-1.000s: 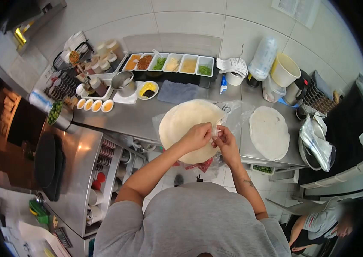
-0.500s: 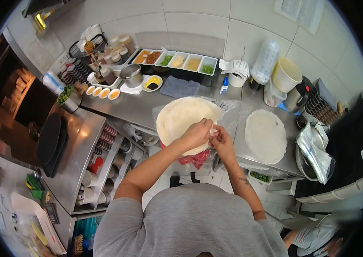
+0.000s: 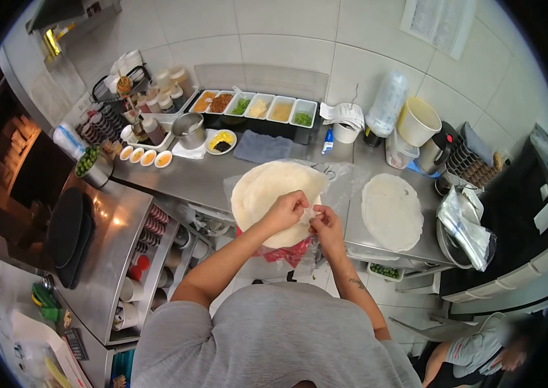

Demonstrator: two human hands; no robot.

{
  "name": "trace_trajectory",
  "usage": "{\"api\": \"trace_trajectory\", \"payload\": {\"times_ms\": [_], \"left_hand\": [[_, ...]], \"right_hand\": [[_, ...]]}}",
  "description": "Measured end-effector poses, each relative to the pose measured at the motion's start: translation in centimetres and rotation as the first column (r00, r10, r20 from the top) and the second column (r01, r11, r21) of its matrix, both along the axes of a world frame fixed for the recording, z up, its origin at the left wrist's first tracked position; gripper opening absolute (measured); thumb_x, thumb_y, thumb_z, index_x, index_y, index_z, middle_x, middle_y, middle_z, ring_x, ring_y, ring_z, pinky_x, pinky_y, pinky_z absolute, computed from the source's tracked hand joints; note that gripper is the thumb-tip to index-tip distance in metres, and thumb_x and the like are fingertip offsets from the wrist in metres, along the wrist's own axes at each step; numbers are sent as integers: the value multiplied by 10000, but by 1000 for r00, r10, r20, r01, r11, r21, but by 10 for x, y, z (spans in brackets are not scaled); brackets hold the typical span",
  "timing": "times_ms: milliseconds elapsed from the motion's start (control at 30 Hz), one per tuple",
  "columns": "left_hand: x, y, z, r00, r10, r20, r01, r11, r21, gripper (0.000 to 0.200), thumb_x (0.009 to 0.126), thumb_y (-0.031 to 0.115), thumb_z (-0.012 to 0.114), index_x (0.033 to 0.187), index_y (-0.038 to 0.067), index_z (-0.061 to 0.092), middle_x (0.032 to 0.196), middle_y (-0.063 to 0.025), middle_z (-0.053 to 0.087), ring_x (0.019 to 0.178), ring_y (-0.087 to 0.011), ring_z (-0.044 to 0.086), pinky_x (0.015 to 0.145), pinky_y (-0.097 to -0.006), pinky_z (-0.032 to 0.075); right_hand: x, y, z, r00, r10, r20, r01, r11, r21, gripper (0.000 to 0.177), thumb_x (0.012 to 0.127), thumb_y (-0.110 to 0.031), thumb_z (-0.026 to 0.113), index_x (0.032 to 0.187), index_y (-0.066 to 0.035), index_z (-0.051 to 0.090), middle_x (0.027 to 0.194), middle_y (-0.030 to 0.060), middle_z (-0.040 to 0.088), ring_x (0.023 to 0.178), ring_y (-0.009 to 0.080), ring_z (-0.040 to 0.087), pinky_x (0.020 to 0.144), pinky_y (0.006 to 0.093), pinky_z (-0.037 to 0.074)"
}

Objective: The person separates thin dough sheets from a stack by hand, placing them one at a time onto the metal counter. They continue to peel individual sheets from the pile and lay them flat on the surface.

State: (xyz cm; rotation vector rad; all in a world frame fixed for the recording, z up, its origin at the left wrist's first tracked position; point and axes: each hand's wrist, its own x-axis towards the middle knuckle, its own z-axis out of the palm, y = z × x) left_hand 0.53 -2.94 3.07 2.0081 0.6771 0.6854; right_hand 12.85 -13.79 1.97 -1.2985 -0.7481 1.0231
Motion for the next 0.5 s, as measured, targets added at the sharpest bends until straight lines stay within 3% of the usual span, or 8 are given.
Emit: {"api": "trace_trajectory", "payload": {"times_ms": [200, 300, 400, 500], "left_hand": [[-3, 10, 9, 990, -93, -103, 90, 995, -30, 170, 763, 73, 681, 837, 29, 534, 701, -67, 568, 650, -170, 558, 602, -306, 455], [-3, 19, 6, 982, -185, -45, 184, 983, -16, 143, 773, 82, 646, 839, 32, 530, 705, -96, 576, 652, -223, 577, 596, -344, 458], [0, 15, 5, 982, -179, -54, 185, 896, 404, 110, 782, 88, 596, 838, 28, 523, 716, -143, 578, 658, -301, 584, 579, -395, 454], [0, 5, 7, 999, -44, -22, 49, 881, 471, 96, 782, 95, 557, 832, 21, 520, 734, -177, 575, 665, -357, 574, 566, -433, 447]], "right_hand": [[-14, 4, -1, 996, -54, -70, 57, 998, 37, 348, 788, 3, 543, 1135, 20, 518, 747, 24, 518, 599, 101, 535, 526, 221, 427], [-18, 3, 7, 995, -88, -51, 90, 996, 27, 361, 787, 6, 545, 1146, 17, 508, 742, 16, 505, 602, 95, 524, 531, 221, 428], [-20, 4, 9, 996, -87, 10, 87, 996, 8, 376, 784, 8, 548, 1157, 13, 500, 739, 11, 498, 607, 91, 519, 537, 219, 429], [-24, 3, 20, 993, -87, 84, 87, 996, 2, 385, 772, 27, 552, 1153, 11, 502, 725, 6, 495, 597, 91, 502, 522, 218, 414]]}}
